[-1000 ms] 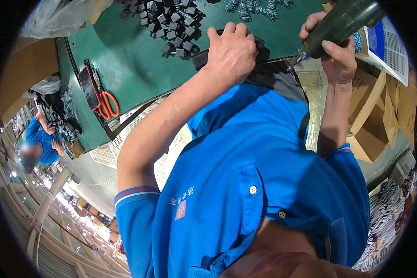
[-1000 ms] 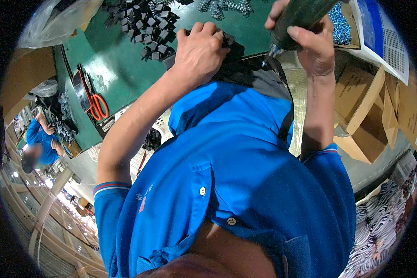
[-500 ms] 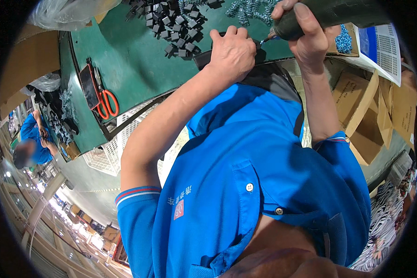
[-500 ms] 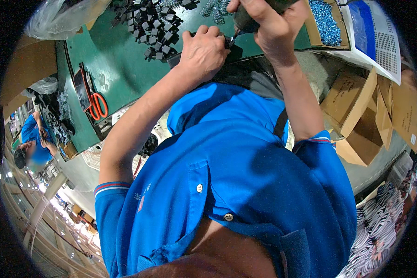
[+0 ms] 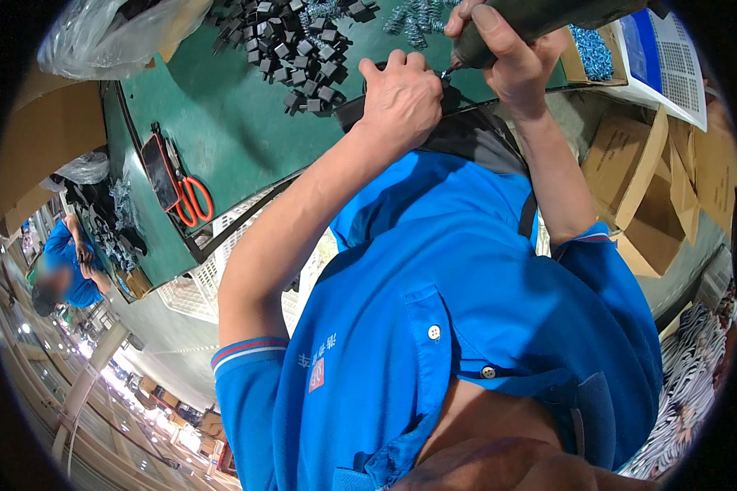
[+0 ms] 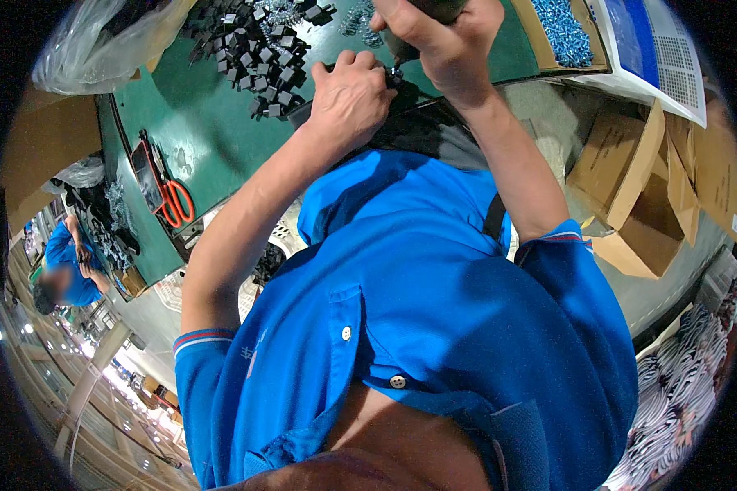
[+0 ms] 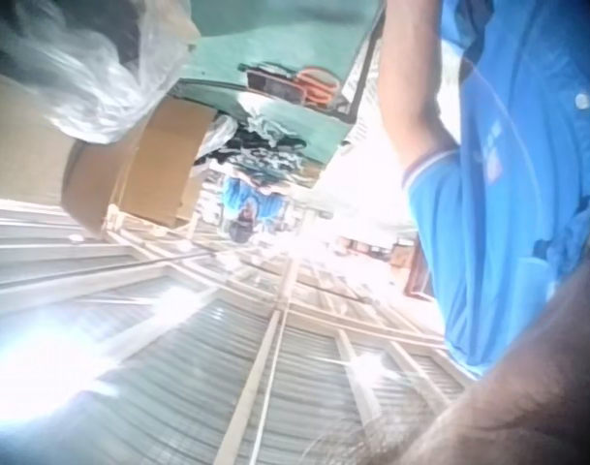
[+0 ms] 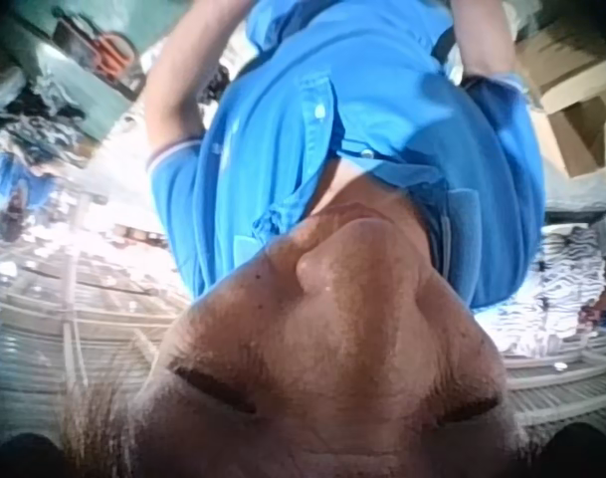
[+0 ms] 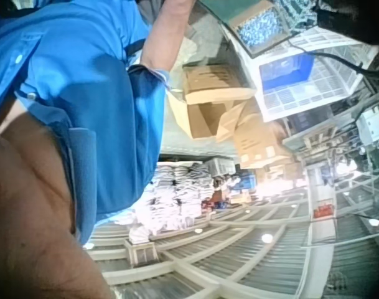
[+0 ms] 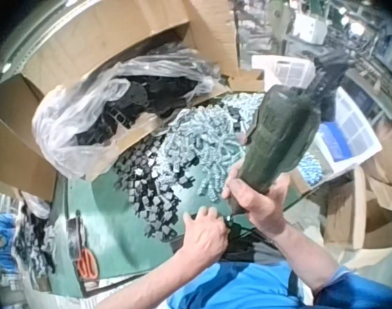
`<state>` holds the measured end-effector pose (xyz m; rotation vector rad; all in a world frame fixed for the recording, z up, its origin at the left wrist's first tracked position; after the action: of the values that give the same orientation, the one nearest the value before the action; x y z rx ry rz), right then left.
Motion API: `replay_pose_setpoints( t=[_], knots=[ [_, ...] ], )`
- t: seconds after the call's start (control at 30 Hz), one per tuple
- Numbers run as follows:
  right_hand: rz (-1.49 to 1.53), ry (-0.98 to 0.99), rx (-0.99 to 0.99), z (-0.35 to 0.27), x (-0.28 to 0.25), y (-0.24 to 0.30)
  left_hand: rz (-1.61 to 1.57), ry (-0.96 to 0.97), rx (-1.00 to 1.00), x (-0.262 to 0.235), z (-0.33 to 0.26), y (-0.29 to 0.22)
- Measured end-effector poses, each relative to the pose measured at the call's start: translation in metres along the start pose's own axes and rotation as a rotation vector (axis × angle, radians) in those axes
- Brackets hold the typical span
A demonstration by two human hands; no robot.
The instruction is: The person repeatedly picks up small black plastic parts and metallic spiral springs from a green workbench, inserts the springs into the parts, and uses a handheld electric screwdriver to fasten them. The person places the assembled units back on the table and continues the cycle.
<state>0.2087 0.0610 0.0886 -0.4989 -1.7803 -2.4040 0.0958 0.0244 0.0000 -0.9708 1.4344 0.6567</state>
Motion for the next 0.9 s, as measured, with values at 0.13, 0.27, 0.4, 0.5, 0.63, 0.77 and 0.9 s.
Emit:
replay_pose_setpoints(
  t=[0.13, 0.27, 0.4, 0.5, 0.63, 0.77, 0.9],
  knots=[
    [-0.006, 0.012, -0.019, 0.0, -0.004, -0.005, -0.015, -0.017, -0.002, 0.002, 0.0, 0.002],
    [0.036, 0.013, 0.002, 0.001, -0.006, -0.009, -0.023, -0.047, -0.005, 0.003, -0.001, 0.002],
    [0.088, -0.004, 0.001, -0.001, -0.004, -0.015, -0.055, -0.197, 0.017, 0.003, -0.002, 0.002],
    [-0.004, 0.047, -0.041, -0.001, -0.003, -0.016, -0.04, -0.139, 0.012, 0.002, -0.001, 0.002],
    [0.109, -0.001, 0.068, -0.006, -0.002, -0.025, -0.03, -0.037, -0.011, 0.003, 0.0, 0.003],
    [-0.226, 0.118, 0.001, -0.003, -0.004, -0.029, 0.003, -0.024, -0.011, 0.004, 0.0, 0.002],
    [-0.138, 0.179, -0.023, -0.004, 0.001, -0.031, -0.056, -0.218, 0.02, 0.003, -0.003, 0.003]
  ],
)
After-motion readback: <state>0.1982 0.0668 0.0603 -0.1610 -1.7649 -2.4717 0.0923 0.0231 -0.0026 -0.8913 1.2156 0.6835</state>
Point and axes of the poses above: each hand's wrist, its own z-axis towards the middle knuckle, its own x-axis out of the palm, y = z × x, the point moved 7 cm from there along z, towards the middle knuckle, and after that the axes turned 3 degrees about -y, right-handed, at the moved point
